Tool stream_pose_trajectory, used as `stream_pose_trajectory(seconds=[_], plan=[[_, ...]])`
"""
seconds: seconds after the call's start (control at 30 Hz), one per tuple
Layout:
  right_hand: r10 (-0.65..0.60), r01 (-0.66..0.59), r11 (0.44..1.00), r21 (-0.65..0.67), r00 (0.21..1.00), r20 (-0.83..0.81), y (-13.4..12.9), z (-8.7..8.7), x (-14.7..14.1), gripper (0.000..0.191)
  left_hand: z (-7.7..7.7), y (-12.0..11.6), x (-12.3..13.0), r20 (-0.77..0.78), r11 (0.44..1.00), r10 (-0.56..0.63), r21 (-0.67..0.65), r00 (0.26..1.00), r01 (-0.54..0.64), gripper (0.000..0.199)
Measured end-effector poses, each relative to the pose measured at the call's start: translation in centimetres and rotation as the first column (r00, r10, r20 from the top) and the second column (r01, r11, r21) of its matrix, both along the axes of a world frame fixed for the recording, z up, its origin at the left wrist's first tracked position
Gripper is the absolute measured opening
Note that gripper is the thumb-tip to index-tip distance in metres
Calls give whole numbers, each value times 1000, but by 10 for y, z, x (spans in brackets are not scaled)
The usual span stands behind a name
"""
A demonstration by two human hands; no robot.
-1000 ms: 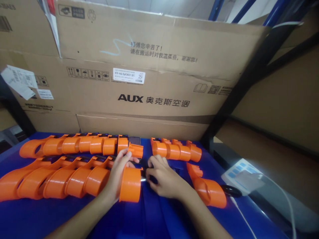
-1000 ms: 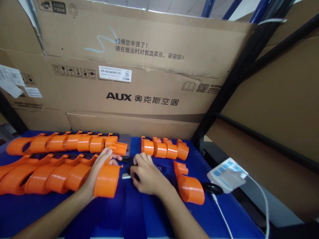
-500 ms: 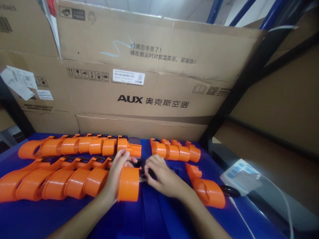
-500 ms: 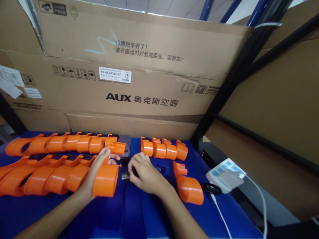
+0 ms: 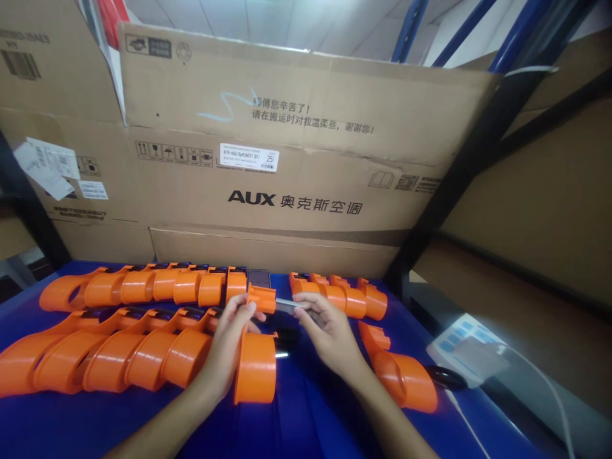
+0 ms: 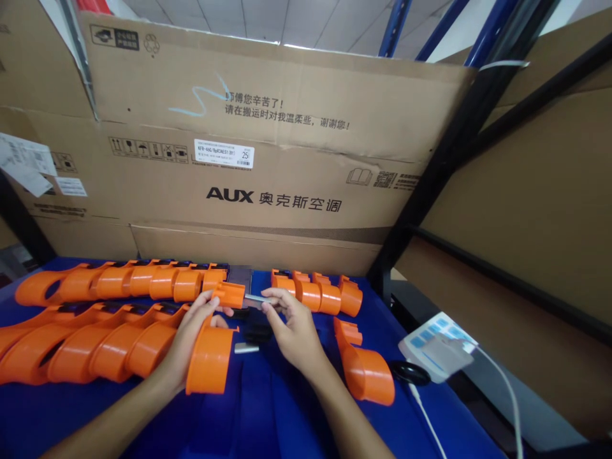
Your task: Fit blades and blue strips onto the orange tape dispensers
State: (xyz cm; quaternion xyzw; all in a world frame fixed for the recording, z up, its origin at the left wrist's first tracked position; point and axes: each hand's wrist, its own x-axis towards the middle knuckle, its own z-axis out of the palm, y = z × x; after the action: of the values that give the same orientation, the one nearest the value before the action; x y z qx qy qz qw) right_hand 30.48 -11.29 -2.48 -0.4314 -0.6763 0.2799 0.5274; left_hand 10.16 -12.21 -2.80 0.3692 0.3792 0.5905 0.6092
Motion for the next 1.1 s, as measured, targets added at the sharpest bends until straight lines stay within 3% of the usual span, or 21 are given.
stream_pose_trajectory(seconds=[0.17,0.37,1.1], plan=[[-15,11,1000,-25,985,-170,1,2,0,27,-2,-2,3,-4,1000,-30,10,1000,30,44],[-71,71,997,-8,979,-192,2,0,-1,28,-5,-3,4,-44,996,-76,34,996,78,39],[-99,99,995,8,995,-7,0,1,5,27,-9,1,2,-109,994,-104,27,989,108,45]])
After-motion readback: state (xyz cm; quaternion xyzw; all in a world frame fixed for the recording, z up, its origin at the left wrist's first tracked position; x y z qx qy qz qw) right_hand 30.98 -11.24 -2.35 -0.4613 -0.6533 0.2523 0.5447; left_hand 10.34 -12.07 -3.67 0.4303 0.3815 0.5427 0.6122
